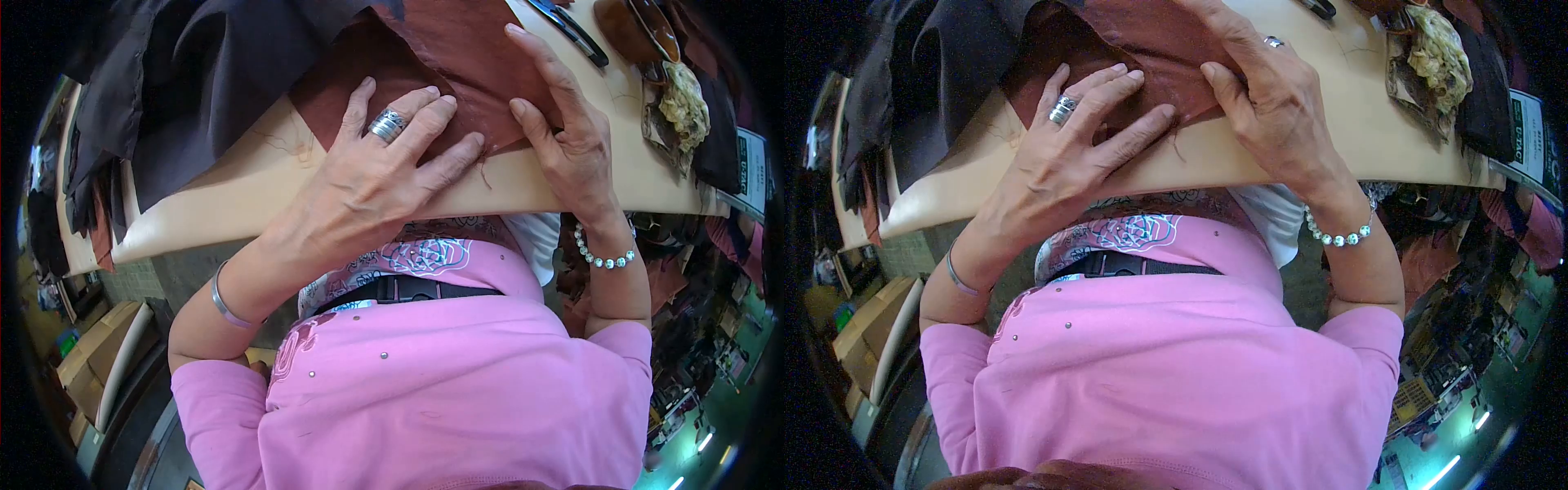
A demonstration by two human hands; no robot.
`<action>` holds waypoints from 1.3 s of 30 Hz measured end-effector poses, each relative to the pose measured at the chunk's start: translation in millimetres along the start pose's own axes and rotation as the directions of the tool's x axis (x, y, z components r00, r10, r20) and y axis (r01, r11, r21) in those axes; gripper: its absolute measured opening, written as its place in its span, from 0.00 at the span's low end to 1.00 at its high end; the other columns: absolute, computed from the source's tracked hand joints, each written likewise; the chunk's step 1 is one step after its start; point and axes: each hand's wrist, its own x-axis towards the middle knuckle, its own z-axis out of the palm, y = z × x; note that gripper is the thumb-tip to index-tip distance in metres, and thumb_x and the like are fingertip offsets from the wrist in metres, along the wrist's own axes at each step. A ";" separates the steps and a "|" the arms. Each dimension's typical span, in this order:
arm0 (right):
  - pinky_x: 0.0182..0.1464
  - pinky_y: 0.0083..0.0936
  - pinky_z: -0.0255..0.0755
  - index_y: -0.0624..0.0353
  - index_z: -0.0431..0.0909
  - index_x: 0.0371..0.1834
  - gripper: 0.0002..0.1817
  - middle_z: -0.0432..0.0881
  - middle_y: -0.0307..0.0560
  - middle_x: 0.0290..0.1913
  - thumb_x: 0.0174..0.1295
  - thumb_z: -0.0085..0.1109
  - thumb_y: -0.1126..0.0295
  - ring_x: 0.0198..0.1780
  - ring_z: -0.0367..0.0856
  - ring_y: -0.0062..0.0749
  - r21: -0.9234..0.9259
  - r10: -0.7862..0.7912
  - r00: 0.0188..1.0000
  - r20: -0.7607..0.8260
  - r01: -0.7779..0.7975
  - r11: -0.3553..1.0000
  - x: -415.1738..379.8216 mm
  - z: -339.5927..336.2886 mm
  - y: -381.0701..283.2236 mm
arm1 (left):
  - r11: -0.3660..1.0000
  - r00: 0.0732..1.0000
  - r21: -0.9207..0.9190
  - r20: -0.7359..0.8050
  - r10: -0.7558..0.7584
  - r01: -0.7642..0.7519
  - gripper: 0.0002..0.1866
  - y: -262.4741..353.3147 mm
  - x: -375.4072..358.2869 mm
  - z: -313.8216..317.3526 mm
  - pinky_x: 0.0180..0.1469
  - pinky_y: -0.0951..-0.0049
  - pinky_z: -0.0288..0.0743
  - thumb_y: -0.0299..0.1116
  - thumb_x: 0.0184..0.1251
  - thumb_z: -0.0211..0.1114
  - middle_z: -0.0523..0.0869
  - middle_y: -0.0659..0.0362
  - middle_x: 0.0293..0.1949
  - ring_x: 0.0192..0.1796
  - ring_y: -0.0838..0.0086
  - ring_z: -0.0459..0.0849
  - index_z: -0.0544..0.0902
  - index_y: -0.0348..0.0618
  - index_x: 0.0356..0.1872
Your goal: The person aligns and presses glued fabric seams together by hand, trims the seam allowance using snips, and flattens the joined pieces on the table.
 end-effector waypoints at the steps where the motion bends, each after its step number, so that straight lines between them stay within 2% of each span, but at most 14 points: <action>1: 0.66 0.29 0.63 0.55 0.66 0.67 0.29 0.72 0.43 0.65 0.60 0.57 0.78 0.66 0.70 0.36 0.006 0.002 1.000 0.003 -0.002 1.000 -0.1 -0.2 -0.1 | 1.000 1.000 0.009 0.001 0.011 -0.011 0.29 0.8 0.3 -0.8 0.68 0.41 0.55 0.28 0.57 0.57 0.68 0.53 0.62 0.66 0.59 0.68 0.73 0.58 0.63; 4: 0.67 0.30 0.61 0.56 0.66 0.67 0.29 0.73 0.44 0.64 0.60 0.57 0.79 0.67 0.68 0.36 0.016 0.041 0.999 0.031 -0.042 0.999 -0.3 -2.0 -2.0 | 0.999 0.999 0.011 -0.011 0.046 -0.046 0.29 2.3 1.3 -4.1 0.66 0.39 0.56 0.29 0.56 0.58 0.69 0.53 0.62 0.66 0.59 0.68 0.74 0.63 0.62; 7: 0.56 0.23 0.70 0.56 0.66 0.67 0.29 0.75 0.44 0.63 0.59 0.57 0.80 0.53 0.78 0.28 -0.014 0.012 1.000 0.018 -0.012 1.000 17.5 -10.4 1.0 | 0.993 0.992 -0.039 -0.064 0.104 -0.107 0.27 -6.0 -1.1 -1.1 0.66 0.45 0.60 0.27 0.56 0.59 0.70 0.51 0.61 0.65 0.57 0.69 0.74 0.54 0.62; 9: 0.46 0.23 0.70 0.57 0.62 0.68 0.33 0.75 0.49 0.54 0.57 0.60 0.77 0.43 0.74 0.30 -0.069 0.280 0.946 0.162 -0.272 0.960 38.3 -28.4 -14.2 | 0.988 0.989 -0.156 -0.146 -0.016 -0.007 0.26 -6.7 -1.7 6.2 0.66 0.50 0.62 0.25 0.58 0.59 0.70 0.49 0.60 0.65 0.55 0.69 0.73 0.47 0.61; 12: 0.40 0.23 0.68 0.57 0.61 0.69 0.35 0.70 0.43 0.39 0.55 0.59 0.80 0.33 0.64 0.23 -0.083 0.383 0.908 0.168 -0.374 0.924 44.2 -20.0 -10.1 | 0.982 0.971 -0.179 -0.219 -0.094 0.055 0.24 -7.7 -2.1 11.1 0.66 0.59 0.65 0.21 0.60 0.58 0.70 0.47 0.60 0.64 0.52 0.69 0.72 0.35 0.60; 15: 0.43 0.23 0.68 0.56 0.61 0.69 0.35 0.73 0.44 0.41 0.55 0.56 0.83 0.34 0.66 0.24 0.040 0.279 0.952 0.126 -0.286 0.957 37.4 -11.7 -3.2 | 0.983 0.964 -0.155 -0.231 -0.134 0.099 0.24 -4.7 0.2 10.3 0.66 0.60 0.65 0.21 0.59 0.58 0.70 0.47 0.60 0.64 0.52 0.69 0.72 0.36 0.60; 17: 0.45 0.24 0.68 0.55 0.62 0.69 0.35 0.76 0.48 0.47 0.55 0.54 0.85 0.34 0.67 0.26 0.101 0.378 0.916 0.139 -0.392 0.914 32.2 -16.1 -8.4 | 0.986 0.966 -0.134 -0.222 -0.130 0.102 0.26 -4.3 1.6 10.2 0.66 0.60 0.65 0.20 0.57 0.58 0.70 0.47 0.61 0.63 0.51 0.69 0.72 0.35 0.60; 22: 0.47 0.23 0.69 0.52 0.63 0.69 0.35 0.76 0.45 0.48 0.55 0.53 0.86 0.38 0.71 0.27 -0.022 0.055 0.998 0.003 -0.055 0.998 27.6 -9.6 7.5 | 0.998 0.990 -0.004 -0.128 -0.059 0.059 0.27 -3.2 2.1 0.9 0.65 0.58 0.66 0.25 0.54 0.59 0.70 0.51 0.63 0.63 0.54 0.70 0.76 0.49 0.59; 26: 0.40 0.15 0.66 0.56 0.65 0.68 0.31 0.79 0.39 0.48 0.58 0.55 0.82 0.34 0.70 0.17 0.076 0.259 0.965 0.039 -0.261 0.962 12.3 -12.1 4.0 | 0.999 0.994 0.012 -0.101 0.052 -0.051 0.25 -2.6 -2.4 -2.6 0.62 0.58 0.68 0.29 0.54 0.60 0.71 0.56 0.64 0.62 0.58 0.71 0.79 0.60 0.56; 30: 0.31 0.11 0.58 0.56 0.65 0.68 0.30 0.75 0.31 0.33 0.59 0.55 0.81 0.27 0.59 0.11 0.294 0.304 0.951 0.052 -0.305 0.906 -9.5 -10.5 -7.7 | 0.985 0.971 -0.145 -0.232 0.056 -0.091 0.20 1.7 -5.7 -5.0 0.59 0.57 0.72 0.25 0.52 0.62 0.78 0.53 0.54 0.57 0.56 0.78 0.81 0.40 0.50; 32: 0.31 0.11 0.58 0.56 0.65 0.68 0.30 0.72 0.29 0.27 0.60 0.55 0.80 0.27 0.61 0.11 0.304 0.367 0.910 0.195 -0.411 0.859 -8.8 -20.1 -17.8 | 0.989 0.979 -0.146 -0.204 0.005 -0.036 0.20 -1.5 -8.9 -1.9 0.59 0.57 0.73 0.22 0.51 0.61 0.78 0.51 0.53 0.57 0.55 0.78 0.80 0.37 0.49; 33: 0.29 0.12 0.58 0.53 0.65 0.68 0.29 0.71 0.29 0.25 0.61 0.55 0.78 0.26 0.61 0.11 0.222 0.330 0.926 0.182 -0.365 0.904 -2.6 -23.3 -15.9 | 0.990 0.981 -0.142 -0.194 -0.015 -0.013 0.20 -3.8 -9.2 -1.0 0.59 0.58 0.73 0.21 0.51 0.61 0.78 0.50 0.53 0.56 0.54 0.78 0.80 0.35 0.49; 37: 0.32 0.14 0.65 0.52 0.69 0.65 0.27 0.79 0.35 0.28 0.60 0.58 0.76 0.27 0.68 0.16 0.088 0.332 0.927 0.175 -0.351 0.932 26.7 -23.3 0.7 | 0.989 0.975 -0.144 -0.222 0.010 -0.043 0.22 -5.6 -9.6 2.7 0.60 0.60 0.72 0.19 0.52 0.59 0.77 0.49 0.54 0.58 0.54 0.77 0.79 0.34 0.52; 39: 0.44 0.18 0.68 0.50 0.66 0.68 0.31 0.77 0.42 0.45 0.58 0.54 0.82 0.38 0.73 0.22 -0.025 0.372 0.909 0.186 -0.374 0.927 38.5 -18.1 -13.1 | 0.988 0.978 -0.149 -0.209 0.006 -0.038 0.22 -6.1 -9.4 2.1 0.61 0.60 0.72 0.18 0.52 0.58 0.77 0.49 0.55 0.59 0.54 0.76 0.78 0.34 0.52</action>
